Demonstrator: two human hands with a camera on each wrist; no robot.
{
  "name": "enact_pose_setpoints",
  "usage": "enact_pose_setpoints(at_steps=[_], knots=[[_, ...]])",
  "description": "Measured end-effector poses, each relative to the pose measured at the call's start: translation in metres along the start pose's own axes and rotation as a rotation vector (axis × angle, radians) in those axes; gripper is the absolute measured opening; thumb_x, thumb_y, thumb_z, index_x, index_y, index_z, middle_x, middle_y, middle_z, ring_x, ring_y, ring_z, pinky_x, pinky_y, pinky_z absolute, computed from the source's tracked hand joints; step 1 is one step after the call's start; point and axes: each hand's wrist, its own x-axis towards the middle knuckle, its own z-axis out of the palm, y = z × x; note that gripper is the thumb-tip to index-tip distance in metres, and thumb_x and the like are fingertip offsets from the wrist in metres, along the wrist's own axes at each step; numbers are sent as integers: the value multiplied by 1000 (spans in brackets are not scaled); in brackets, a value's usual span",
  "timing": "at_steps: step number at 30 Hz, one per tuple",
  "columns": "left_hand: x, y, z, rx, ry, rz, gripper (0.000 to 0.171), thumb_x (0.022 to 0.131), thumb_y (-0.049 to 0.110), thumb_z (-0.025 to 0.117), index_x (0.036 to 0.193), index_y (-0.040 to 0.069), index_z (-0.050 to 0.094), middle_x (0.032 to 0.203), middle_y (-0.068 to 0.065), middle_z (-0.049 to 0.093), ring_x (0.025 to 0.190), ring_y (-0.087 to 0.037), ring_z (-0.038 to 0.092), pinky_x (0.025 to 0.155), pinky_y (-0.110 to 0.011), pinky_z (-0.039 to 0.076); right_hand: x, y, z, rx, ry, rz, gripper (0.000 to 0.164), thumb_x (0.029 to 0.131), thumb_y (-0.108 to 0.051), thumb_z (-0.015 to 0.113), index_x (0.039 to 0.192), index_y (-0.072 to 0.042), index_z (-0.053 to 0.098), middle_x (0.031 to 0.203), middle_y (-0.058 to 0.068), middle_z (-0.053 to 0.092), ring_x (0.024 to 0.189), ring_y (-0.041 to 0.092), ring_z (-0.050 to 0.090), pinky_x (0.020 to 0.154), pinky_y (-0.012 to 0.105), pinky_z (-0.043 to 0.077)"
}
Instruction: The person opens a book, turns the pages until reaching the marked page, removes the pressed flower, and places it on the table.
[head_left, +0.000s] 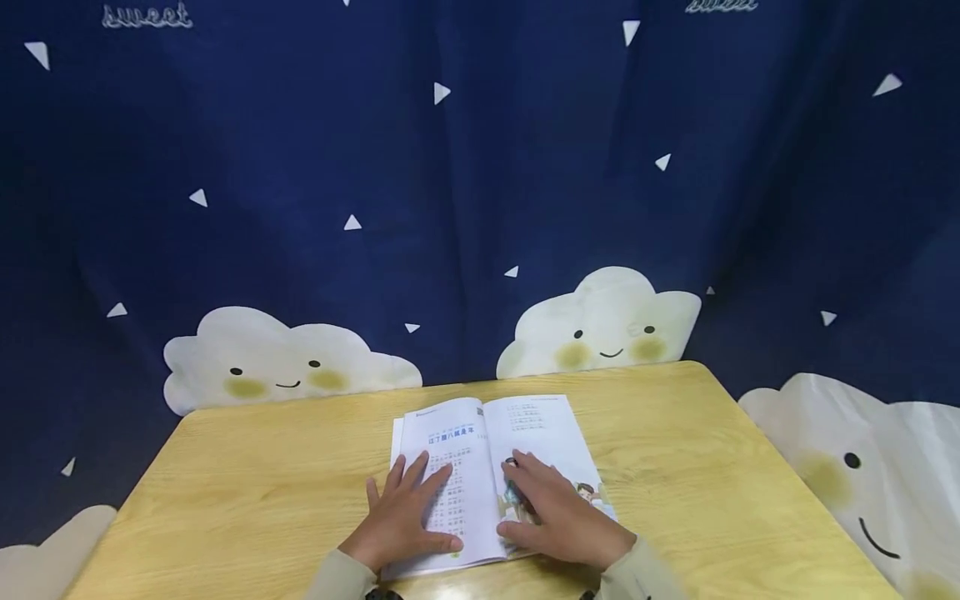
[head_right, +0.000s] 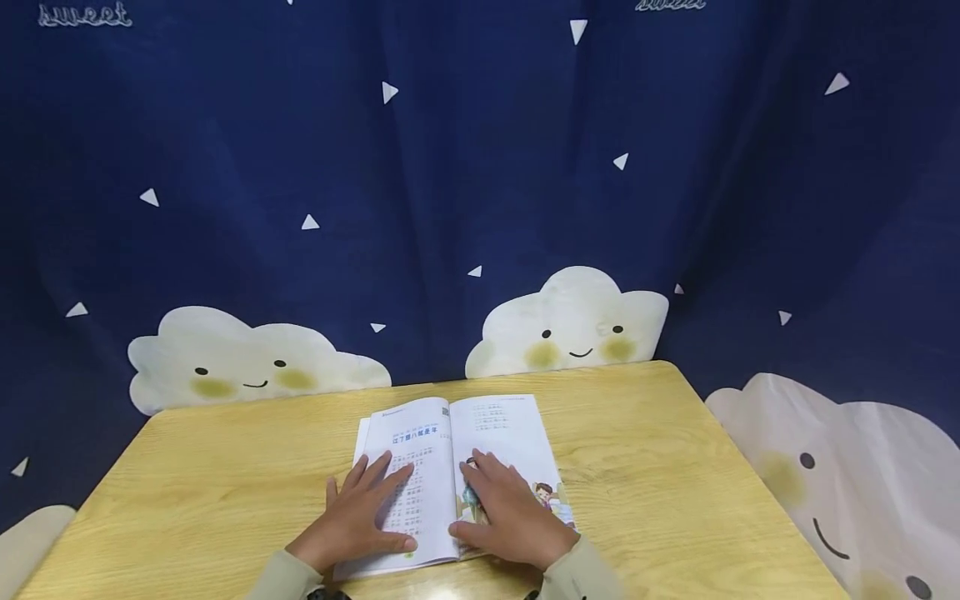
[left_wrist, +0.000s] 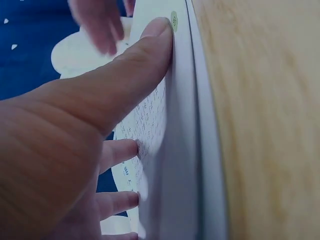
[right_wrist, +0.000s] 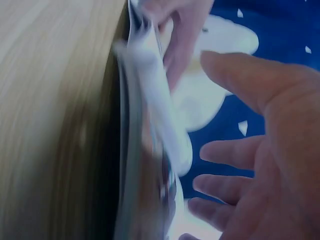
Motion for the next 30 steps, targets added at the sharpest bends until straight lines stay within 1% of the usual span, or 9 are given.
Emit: enact_pose_setpoints(at_steps=[4, 8, 11, 15, 17, 21, 24, 27, 30], knots=[[-7, -8, -3, -2, 15, -41, 104, 58, 71, 76, 145, 23, 46, 155, -19, 27, 141, -52, 11, 96, -81, 1, -4, 14, -11, 37, -30, 37, 83, 85, -56, 66, 147, -8, 40, 155, 21, 24, 142, 39, 23, 108, 60, 25], [-11, -13, -4, -2, 24, -62, 104, 57, 72, 75, 145, 24, 46, 156, -18, 26, 141, -51, 10, 96, -81, 0, -8, 27, -24, 100, -74, 76, 90, 81, -56, 70, 149, -6, 37, 156, 23, 20, 143, 41, 18, 109, 61, 24], [-12, -15, -3, 4, 24, -60, 105, 56, 74, 74, 145, 25, 46, 156, -17, 26, 141, -51, 11, 96, -81, 1, -13, 33, -33, 134, -104, 92, 94, 79, -53, 74, 150, -6, 33, 156, 25, 17, 143, 44, 14, 108, 62, 22], [-12, -15, -2, 3, 29, -51, 105, 57, 74, 74, 145, 25, 45, 156, -17, 27, 141, -51, 11, 95, -81, 2, -18, 40, -39, 133, -123, 97, 102, 73, -48, 80, 151, -6, 30, 155, 29, 14, 141, 49, 13, 106, 67, 20], [-12, -14, -3, -3, 29, -43, 104, 57, 73, 74, 145, 24, 46, 156, -18, 27, 141, -52, 12, 95, -81, 3, -19, 42, -41, 116, -127, 102, 107, 69, -46, 84, 152, -6, 29, 155, 30, 14, 140, 51, 12, 104, 71, 16], [-9, -10, -3, -3, 19, -31, 104, 58, 72, 75, 146, 23, 45, 155, -19, 26, 140, -52, 12, 95, -82, 3, -23, 46, -42, 74, -137, 100, 116, 62, -47, 86, 152, -5, 27, 155, 31, 12, 141, 52, 9, 102, 75, 5], [-6, -7, -2, -13, 5, -23, 104, 59, 72, 74, 146, 23, 44, 156, -19, 25, 141, -52, 11, 95, -82, 2, -25, 50, -43, 69, -137, 89, 118, 61, -47, 87, 151, -3, 26, 154, 32, 13, 141, 52, 9, 100, 76, 2], [-4, -5, -2, -19, -4, -7, 105, 60, 72, 74, 147, 22, 43, 156, -19, 25, 141, -52, 11, 95, -82, 2, -28, 54, -43, 80, -139, 96, 115, 63, -44, 87, 151, -2, 27, 154, 32, 14, 140, 53, 10, 100, 77, 3], [-2, -3, -4, -3, -6, 5, 105, 60, 72, 74, 147, 23, 42, 156, -18, 25, 141, -51, 11, 96, -81, 3, -29, 57, -42, 78, -138, 108, 113, 64, -44, 87, 151, -2, 28, 153, 33, 16, 140, 53, 11, 100, 77, 4]])
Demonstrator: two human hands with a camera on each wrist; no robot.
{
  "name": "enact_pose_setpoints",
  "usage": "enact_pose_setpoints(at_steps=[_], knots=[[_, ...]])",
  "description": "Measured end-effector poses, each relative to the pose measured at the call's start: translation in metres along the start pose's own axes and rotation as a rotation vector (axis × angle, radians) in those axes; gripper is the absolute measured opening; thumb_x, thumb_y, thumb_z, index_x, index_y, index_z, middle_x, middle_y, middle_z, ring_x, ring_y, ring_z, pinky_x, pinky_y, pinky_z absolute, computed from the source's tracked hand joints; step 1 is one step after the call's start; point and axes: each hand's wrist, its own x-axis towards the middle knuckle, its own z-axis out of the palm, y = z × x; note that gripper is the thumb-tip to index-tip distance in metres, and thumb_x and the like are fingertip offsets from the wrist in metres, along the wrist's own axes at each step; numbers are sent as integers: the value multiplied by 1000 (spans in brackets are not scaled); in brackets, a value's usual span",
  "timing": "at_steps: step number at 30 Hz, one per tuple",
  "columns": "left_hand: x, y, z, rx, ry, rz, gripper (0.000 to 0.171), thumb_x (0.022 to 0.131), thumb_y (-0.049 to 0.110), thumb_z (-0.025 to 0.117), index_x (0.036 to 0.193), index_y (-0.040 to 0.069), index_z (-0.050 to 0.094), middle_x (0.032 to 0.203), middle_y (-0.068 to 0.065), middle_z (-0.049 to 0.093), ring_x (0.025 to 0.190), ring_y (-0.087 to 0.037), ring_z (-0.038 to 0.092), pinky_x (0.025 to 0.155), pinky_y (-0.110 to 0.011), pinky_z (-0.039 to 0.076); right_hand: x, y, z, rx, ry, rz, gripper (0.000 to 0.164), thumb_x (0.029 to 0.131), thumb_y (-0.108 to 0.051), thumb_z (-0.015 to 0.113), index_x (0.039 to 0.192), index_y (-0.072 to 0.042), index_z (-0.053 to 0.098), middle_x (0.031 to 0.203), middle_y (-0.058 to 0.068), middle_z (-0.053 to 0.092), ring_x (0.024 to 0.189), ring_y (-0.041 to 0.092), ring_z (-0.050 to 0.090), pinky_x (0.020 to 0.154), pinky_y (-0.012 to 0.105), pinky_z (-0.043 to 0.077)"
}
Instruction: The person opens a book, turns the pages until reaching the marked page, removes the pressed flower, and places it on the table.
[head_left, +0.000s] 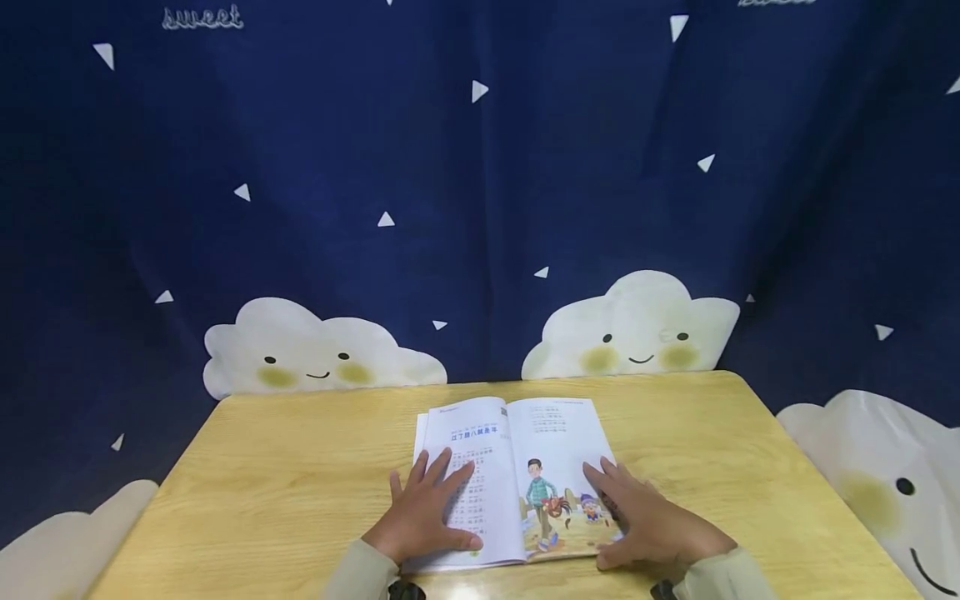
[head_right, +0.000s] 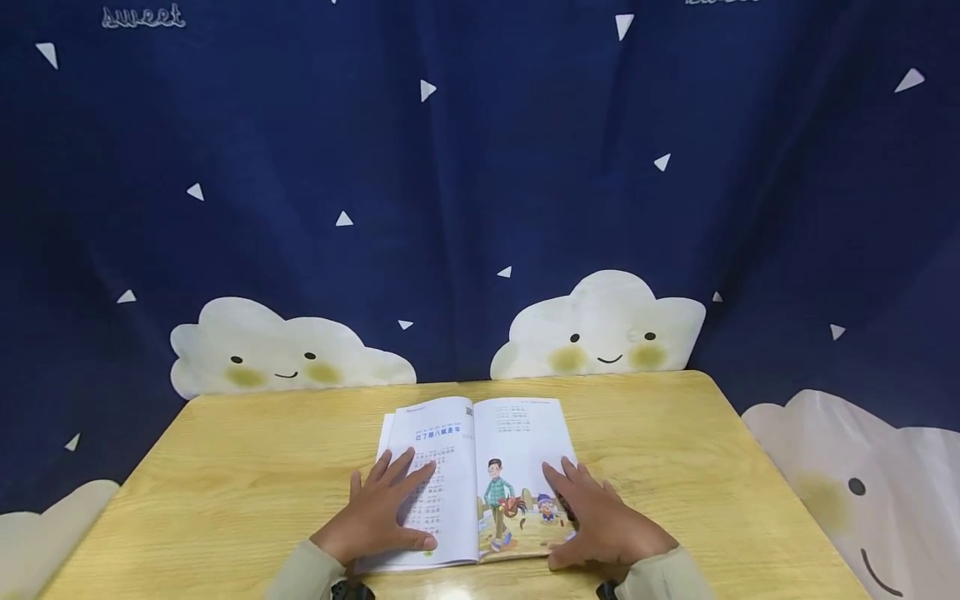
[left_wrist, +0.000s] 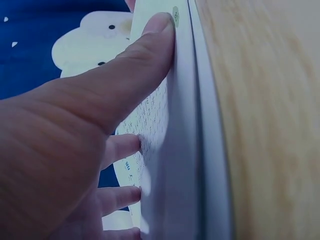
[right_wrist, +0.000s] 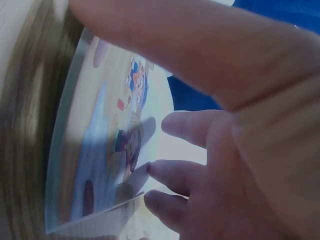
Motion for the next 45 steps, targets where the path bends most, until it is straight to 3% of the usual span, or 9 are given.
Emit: enact_pose_setpoints(at_steps=[7, 16, 25, 32, 39, 45], knots=[[5, 5, -1, 11, -23, -6, 103, 61, 72, 74, 147, 26, 42, 157, -15, 24, 143, -48, 10, 98, -79, 2, -3, 3, 1, 28, -2, 30, 113, 63, -44, 87, 151, -3, 28, 153, 33, 15, 140, 53, 8, 101, 76, 2], [1, 1, 1, 22, -20, -18, 104, 61, 73, 73, 147, 26, 42, 157, -15, 24, 142, -49, 12, 98, -79, 3, -1, 1, -5, 87, -25, 20, 110, 68, -44, 85, 153, -7, 25, 155, 28, 15, 140, 53, 5, 104, 72, 10], [0, 1, 2, 0, -4, -12, 104, 60, 72, 74, 146, 23, 43, 156, -19, 25, 141, -51, 11, 96, -81, 2, -9, -7, -10, 37, 46, -43, 103, 71, -47, 81, 151, -5, 31, 153, 30, 23, 139, 55, 10, 100, 76, 11], [1, 1, 3, 10, 10, -11, 104, 60, 72, 75, 146, 22, 44, 155, -19, 26, 141, -52, 11, 96, -81, 3, -9, -17, -10, 52, 52, 15, 107, 70, -54, 80, 153, -11, 28, 156, 28, 13, 142, 51, 8, 104, 72, 16], [-1, 2, 4, 19, 23, -4, 104, 59, 72, 74, 146, 22, 44, 155, -19, 27, 140, -52, 13, 96, -81, 4, -7, -24, -9, 82, 140, -24, 122, 68, -53, 82, 156, -13, 8, 159, 22, -5, 143, 44, 6, 106, 68, 19], [1, 3, 5, 20, 4, -13, 105, 59, 74, 73, 146, 24, 43, 156, -18, 25, 141, -51, 12, 96, -81, 3, -8, -31, -7, 61, 285, -82, 134, 61, -59, 84, 156, -17, 0, 161, 13, -5, 145, 37, 6, 106, 65, 23]])
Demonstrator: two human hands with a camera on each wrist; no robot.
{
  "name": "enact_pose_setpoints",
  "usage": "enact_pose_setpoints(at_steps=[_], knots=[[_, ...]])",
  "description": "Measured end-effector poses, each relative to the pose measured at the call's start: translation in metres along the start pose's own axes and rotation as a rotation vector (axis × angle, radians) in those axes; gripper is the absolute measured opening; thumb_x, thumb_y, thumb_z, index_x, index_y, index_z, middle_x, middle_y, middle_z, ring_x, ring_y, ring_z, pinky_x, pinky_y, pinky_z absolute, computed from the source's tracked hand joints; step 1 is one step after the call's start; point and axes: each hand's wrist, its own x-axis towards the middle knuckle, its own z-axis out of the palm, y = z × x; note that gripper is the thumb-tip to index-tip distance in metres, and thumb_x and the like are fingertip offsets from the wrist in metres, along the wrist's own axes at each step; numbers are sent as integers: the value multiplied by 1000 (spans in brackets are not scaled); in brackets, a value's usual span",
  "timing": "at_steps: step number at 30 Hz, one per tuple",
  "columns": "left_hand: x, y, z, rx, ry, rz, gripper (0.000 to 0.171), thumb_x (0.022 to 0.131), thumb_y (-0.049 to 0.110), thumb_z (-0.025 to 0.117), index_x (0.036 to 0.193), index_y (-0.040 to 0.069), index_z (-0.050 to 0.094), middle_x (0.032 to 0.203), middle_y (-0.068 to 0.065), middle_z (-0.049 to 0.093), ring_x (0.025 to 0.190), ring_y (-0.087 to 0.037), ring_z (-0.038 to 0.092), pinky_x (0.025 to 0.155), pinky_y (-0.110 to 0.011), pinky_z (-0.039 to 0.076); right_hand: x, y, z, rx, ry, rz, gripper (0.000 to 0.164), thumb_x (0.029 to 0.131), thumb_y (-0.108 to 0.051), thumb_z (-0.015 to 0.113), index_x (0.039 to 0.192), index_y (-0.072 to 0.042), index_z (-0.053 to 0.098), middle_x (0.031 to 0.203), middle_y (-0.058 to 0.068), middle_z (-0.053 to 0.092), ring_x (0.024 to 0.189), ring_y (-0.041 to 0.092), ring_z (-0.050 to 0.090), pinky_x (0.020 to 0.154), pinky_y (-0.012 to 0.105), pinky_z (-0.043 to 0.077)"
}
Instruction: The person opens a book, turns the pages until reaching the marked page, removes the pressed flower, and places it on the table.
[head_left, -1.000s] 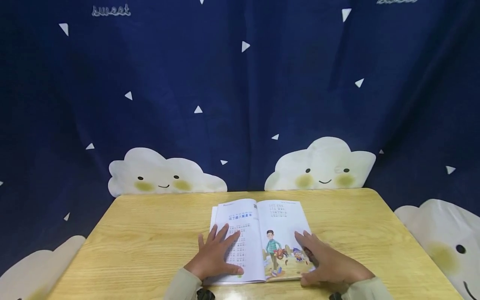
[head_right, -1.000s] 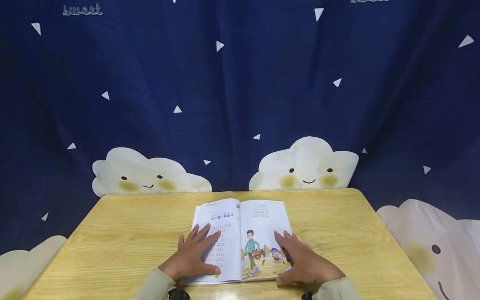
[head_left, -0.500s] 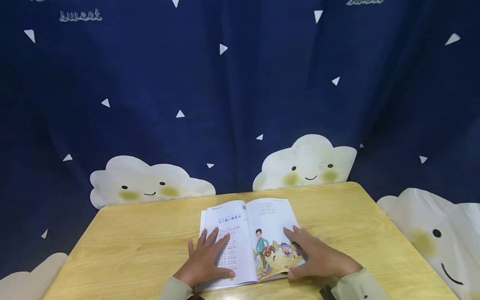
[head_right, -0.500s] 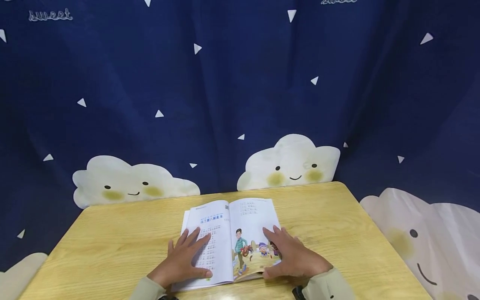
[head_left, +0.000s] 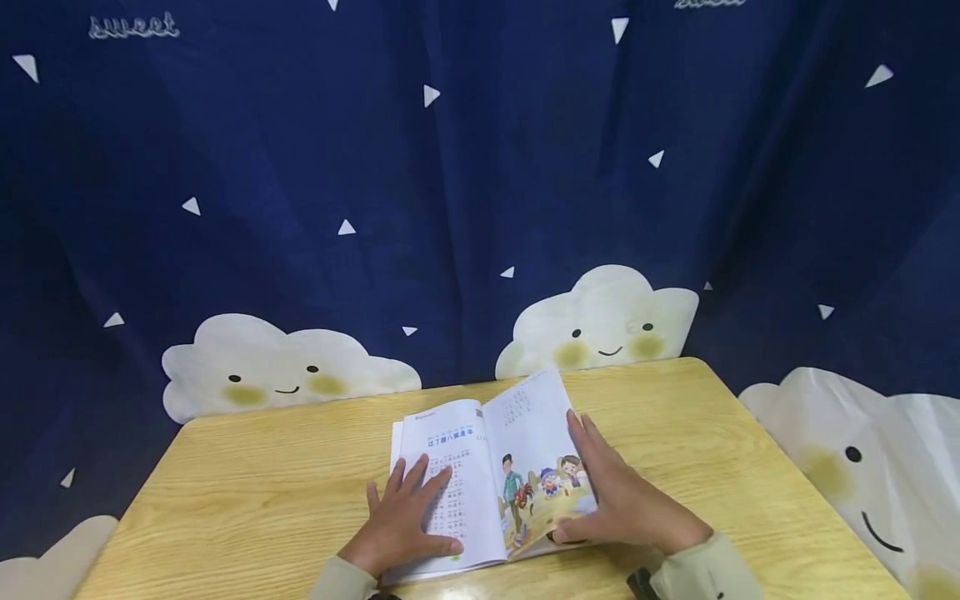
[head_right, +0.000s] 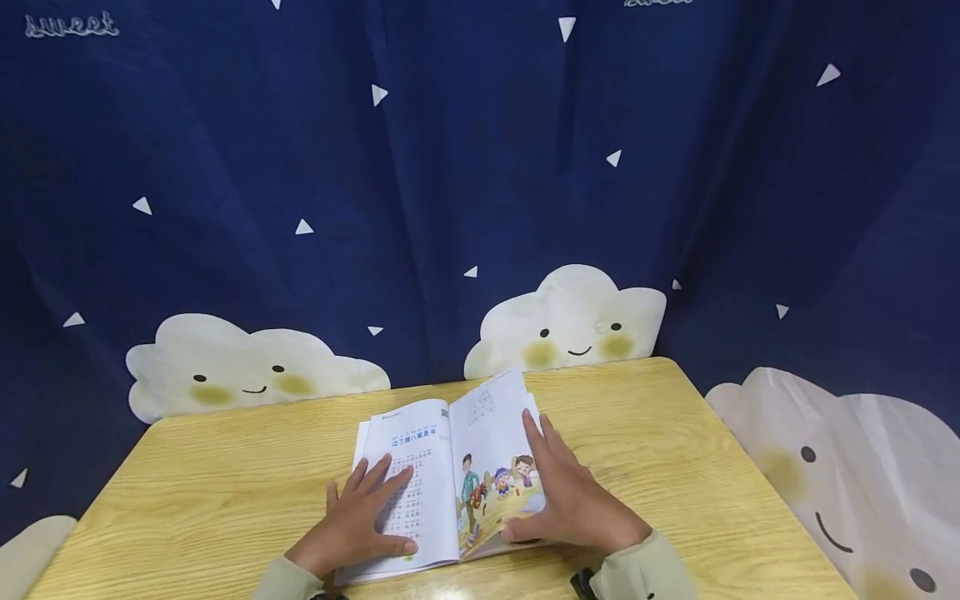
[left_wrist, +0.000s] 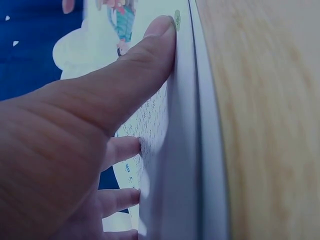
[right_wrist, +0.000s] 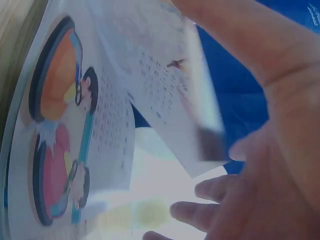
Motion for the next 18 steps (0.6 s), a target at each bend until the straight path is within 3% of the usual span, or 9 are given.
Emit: enact_pose_setpoints(at_steps=[6, 10, 18], knots=[[-1, -1, -2, -7, -6, -5, 105, 59, 73, 73, 147, 24, 42, 156, -18, 25, 141, -51, 11, 95, -81, 2, 7, -11, 8, 32, 90, -44, 138, 57, -54, 89, 156, -27, -4, 161, 0, 7, 142, 23, 20, 109, 57, 24], [-1, -2, -2, -6, -4, 4, 105, 59, 73, 73, 147, 24, 43, 156, -18, 25, 141, -51, 12, 96, -81, 3, 10, -17, 15, -5, 134, -25, 135, 58, -56, 87, 155, -29, -2, 158, 1, 18, 135, 21, 33, 107, 52, 32], [0, -6, -4, -14, -10, 14, 104, 61, 72, 74, 147, 23, 42, 157, -18, 24, 141, -50, 10, 96, -81, 2, 13, -19, 33, -64, 143, -94, 116, 66, -64, 78, 155, -26, 15, 157, 4, 26, 140, 24, 29, 107, 51, 33]])
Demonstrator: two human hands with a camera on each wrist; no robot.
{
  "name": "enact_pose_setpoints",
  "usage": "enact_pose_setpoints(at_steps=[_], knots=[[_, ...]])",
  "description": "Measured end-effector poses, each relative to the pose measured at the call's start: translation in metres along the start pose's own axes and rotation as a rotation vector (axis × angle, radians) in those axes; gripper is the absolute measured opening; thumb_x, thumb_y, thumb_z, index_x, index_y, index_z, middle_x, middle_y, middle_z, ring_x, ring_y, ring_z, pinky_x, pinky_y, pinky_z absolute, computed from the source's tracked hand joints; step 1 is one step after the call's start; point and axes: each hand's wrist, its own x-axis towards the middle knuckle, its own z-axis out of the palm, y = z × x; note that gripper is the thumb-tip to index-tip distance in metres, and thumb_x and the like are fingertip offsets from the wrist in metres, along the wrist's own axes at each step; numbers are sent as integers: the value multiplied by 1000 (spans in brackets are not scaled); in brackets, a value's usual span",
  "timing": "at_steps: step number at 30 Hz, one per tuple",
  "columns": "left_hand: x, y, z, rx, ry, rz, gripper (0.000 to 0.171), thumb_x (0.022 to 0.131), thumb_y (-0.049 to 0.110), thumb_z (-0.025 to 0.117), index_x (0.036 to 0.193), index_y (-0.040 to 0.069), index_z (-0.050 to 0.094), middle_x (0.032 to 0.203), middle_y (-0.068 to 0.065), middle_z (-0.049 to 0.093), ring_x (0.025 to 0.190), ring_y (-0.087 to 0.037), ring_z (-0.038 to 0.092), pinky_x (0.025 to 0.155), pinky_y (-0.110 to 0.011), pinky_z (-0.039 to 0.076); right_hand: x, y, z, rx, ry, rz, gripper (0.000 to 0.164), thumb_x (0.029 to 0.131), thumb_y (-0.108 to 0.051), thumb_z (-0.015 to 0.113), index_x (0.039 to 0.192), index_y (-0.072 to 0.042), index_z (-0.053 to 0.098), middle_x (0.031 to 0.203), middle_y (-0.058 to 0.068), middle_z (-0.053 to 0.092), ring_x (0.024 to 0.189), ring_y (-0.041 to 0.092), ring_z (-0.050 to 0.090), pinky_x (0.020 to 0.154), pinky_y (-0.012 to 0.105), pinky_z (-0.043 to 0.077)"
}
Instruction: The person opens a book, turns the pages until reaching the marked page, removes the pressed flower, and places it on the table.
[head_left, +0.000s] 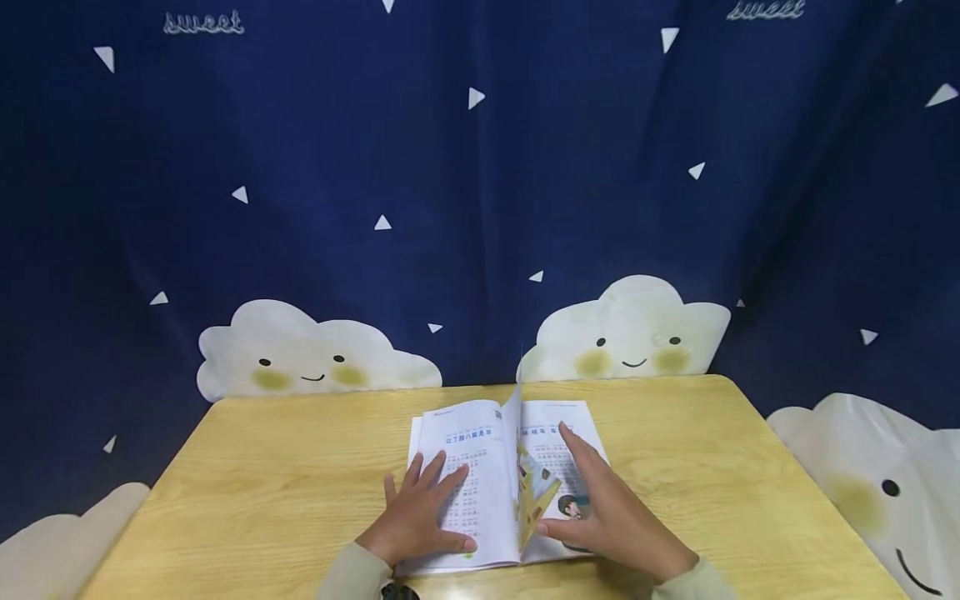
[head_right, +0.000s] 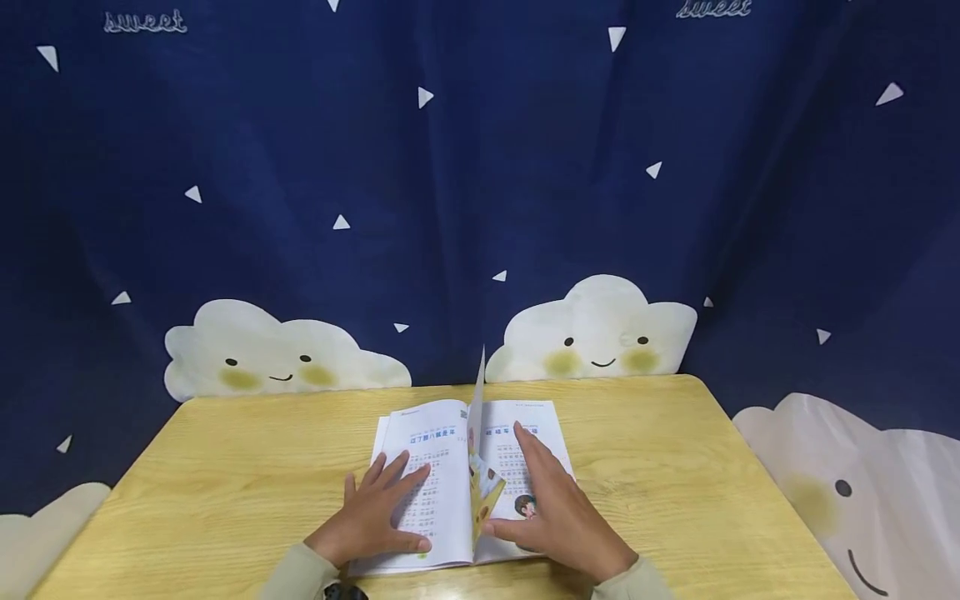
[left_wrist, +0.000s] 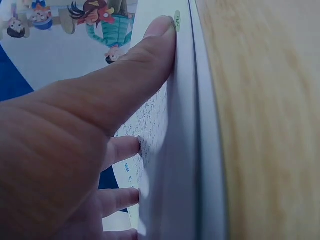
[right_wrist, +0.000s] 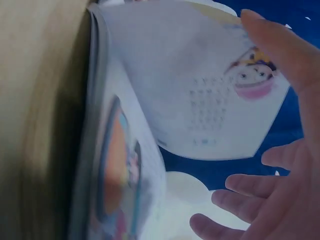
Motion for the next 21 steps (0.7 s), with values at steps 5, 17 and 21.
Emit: enact_pose_setpoints(at_steps=[5, 17, 21], knots=[[-1, 0, -2, -10, -10, -4, 104, 61, 72, 74, 148, 24, 41, 157, -17, 23, 142, -50, 10, 97, -80, 1, 0, -2, 12, 11, -38, -11, 108, 70, -63, 76, 155, -26, 19, 156, 0, 29, 138, 22, 32, 103, 53, 38], [-1, 0, -2, 22, 6, -4, 103, 61, 71, 74, 148, 26, 42, 158, -21, 14, 143, -48, 4, 100, -78, 2, 3, -4, 23, 137, -179, 78, 101, 72, -52, 81, 152, -30, 23, 145, -10, 41, 121, 11, 47, 98, 42, 42], [-3, -2, -3, 8, 17, -19, 101, 62, 70, 76, 147, 26, 43, 156, -27, 13, 143, -48, 7, 102, -76, 3, 7, -3, 27, 172, -211, -30, 99, 75, -42, 81, 153, -31, 21, 153, -6, 33, 135, 18, 37, 104, 43, 38]])
